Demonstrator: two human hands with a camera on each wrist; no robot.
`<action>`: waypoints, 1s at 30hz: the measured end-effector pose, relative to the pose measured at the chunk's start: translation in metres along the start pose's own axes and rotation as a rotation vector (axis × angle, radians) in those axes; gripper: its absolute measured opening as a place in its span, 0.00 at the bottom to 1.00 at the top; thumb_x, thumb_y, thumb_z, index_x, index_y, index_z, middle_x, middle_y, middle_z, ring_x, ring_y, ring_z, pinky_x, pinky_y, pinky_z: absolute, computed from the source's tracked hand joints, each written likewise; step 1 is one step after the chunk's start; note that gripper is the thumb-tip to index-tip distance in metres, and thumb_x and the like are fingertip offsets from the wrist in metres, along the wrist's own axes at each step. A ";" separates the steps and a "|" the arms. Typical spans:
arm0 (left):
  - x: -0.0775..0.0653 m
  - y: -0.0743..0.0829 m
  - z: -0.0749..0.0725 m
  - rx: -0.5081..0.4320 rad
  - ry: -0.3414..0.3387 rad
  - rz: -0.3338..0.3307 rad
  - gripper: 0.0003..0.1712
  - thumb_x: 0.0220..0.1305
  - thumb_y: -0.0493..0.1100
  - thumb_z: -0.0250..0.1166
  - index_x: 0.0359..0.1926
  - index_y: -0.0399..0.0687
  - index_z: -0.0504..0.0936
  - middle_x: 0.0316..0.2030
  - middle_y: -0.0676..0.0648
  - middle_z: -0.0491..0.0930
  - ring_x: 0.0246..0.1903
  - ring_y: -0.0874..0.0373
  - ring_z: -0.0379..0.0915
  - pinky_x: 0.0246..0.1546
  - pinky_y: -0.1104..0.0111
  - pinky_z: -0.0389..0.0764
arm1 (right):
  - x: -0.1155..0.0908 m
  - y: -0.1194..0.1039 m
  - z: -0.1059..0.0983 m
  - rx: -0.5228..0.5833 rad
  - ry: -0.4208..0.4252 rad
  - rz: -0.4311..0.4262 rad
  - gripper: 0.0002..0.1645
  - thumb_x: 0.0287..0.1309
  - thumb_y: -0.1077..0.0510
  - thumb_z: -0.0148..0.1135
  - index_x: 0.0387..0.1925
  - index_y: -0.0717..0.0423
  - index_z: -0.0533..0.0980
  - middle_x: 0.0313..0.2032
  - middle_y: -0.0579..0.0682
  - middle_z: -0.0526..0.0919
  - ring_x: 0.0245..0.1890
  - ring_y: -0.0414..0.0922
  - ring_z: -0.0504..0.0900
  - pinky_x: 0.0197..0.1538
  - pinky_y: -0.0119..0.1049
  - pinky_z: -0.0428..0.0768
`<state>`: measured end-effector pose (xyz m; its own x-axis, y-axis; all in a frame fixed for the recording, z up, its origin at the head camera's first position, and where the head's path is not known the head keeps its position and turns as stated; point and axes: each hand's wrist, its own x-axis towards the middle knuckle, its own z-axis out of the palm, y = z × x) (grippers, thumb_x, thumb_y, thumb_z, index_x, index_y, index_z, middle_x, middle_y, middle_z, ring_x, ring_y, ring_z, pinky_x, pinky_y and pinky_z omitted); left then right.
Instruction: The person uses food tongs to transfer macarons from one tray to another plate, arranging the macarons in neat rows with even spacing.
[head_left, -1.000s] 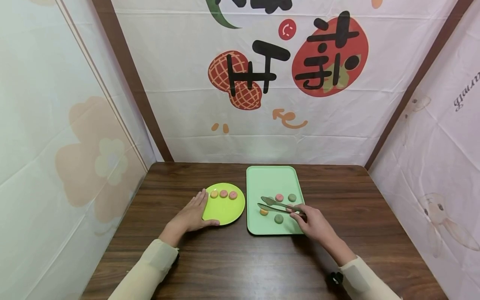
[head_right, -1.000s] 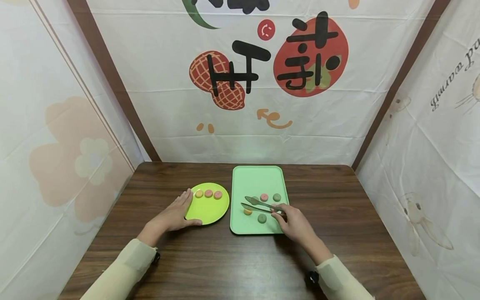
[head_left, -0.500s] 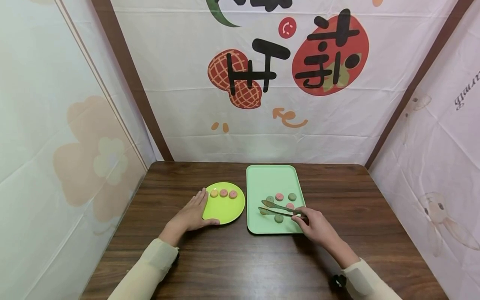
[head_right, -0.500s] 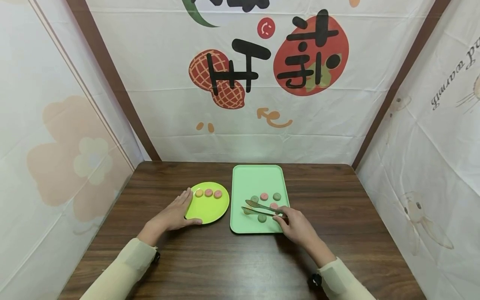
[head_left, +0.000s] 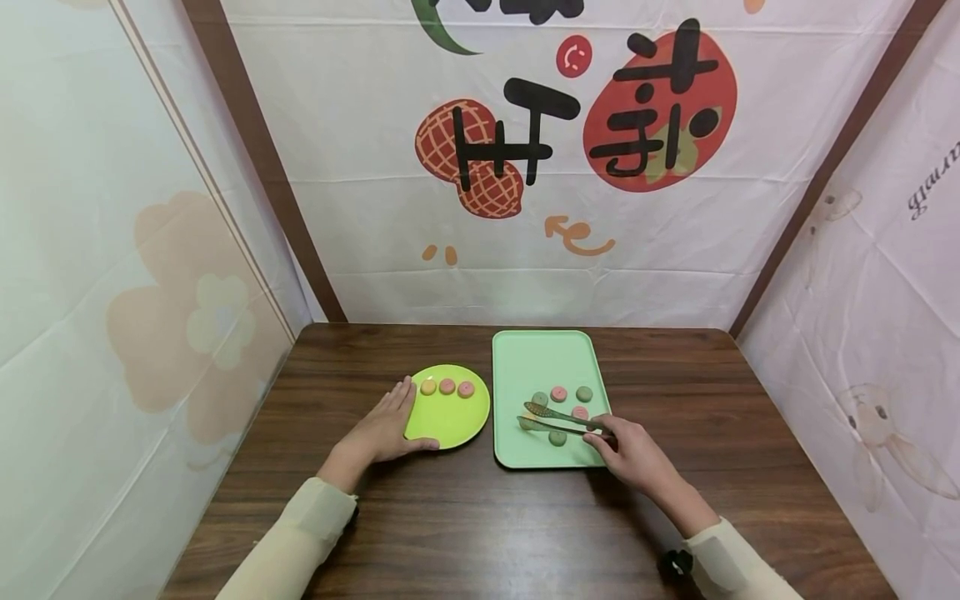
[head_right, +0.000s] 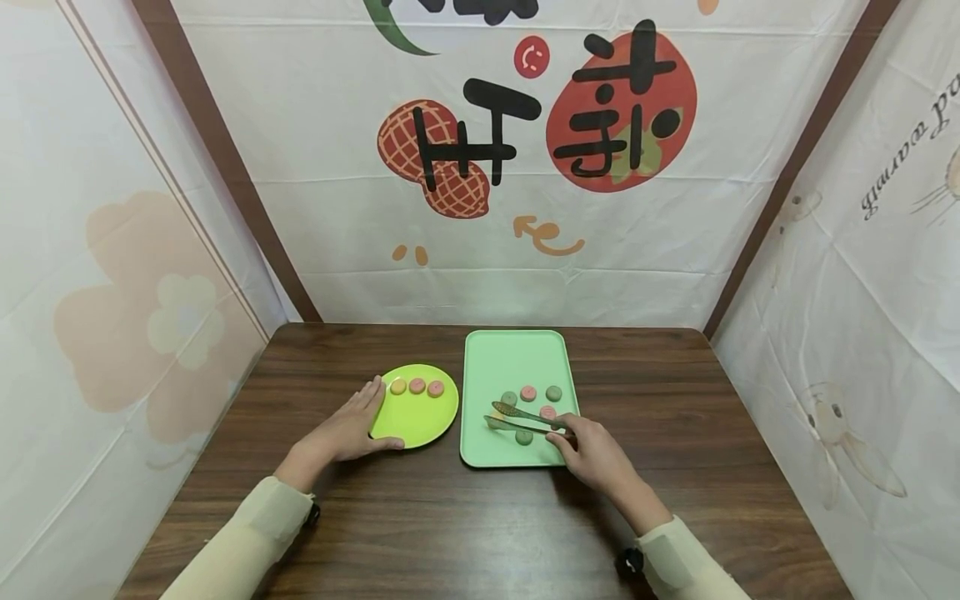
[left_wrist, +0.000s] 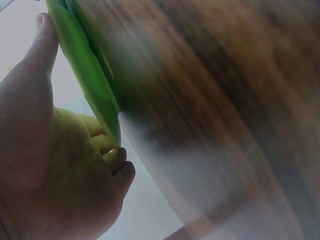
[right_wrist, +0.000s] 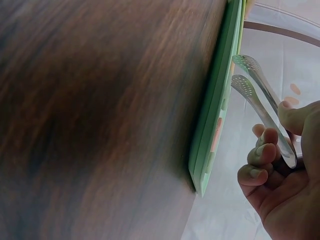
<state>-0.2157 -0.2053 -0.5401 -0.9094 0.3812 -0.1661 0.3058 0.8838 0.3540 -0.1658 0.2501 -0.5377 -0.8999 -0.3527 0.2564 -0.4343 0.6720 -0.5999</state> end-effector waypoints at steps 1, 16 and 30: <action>0.000 0.000 0.000 0.000 -0.001 0.000 0.75 0.64 0.77 0.68 0.84 0.26 0.43 0.84 0.28 0.38 0.84 0.35 0.37 0.84 0.45 0.49 | 0.000 0.000 0.000 -0.004 0.001 0.002 0.04 0.73 0.56 0.70 0.45 0.52 0.85 0.37 0.40 0.87 0.34 0.32 0.82 0.36 0.33 0.83; 0.000 0.000 0.000 -0.006 -0.011 -0.010 0.76 0.64 0.78 0.67 0.84 0.27 0.42 0.85 0.29 0.37 0.84 0.35 0.36 0.84 0.46 0.48 | 0.002 -0.001 0.002 -0.001 0.008 -0.009 0.05 0.73 0.56 0.70 0.45 0.53 0.85 0.36 0.44 0.88 0.32 0.32 0.81 0.34 0.33 0.82; -0.001 0.001 -0.001 -0.009 -0.005 -0.004 0.75 0.64 0.77 0.68 0.84 0.26 0.43 0.85 0.28 0.38 0.84 0.35 0.37 0.84 0.46 0.48 | 0.004 0.002 0.004 0.002 0.004 -0.008 0.06 0.74 0.54 0.70 0.46 0.51 0.85 0.36 0.45 0.89 0.31 0.31 0.80 0.34 0.32 0.81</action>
<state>-0.2153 -0.2054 -0.5384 -0.9094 0.3786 -0.1720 0.2994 0.8832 0.3611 -0.1702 0.2472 -0.5404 -0.8965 -0.3553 0.2645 -0.4415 0.6677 -0.5994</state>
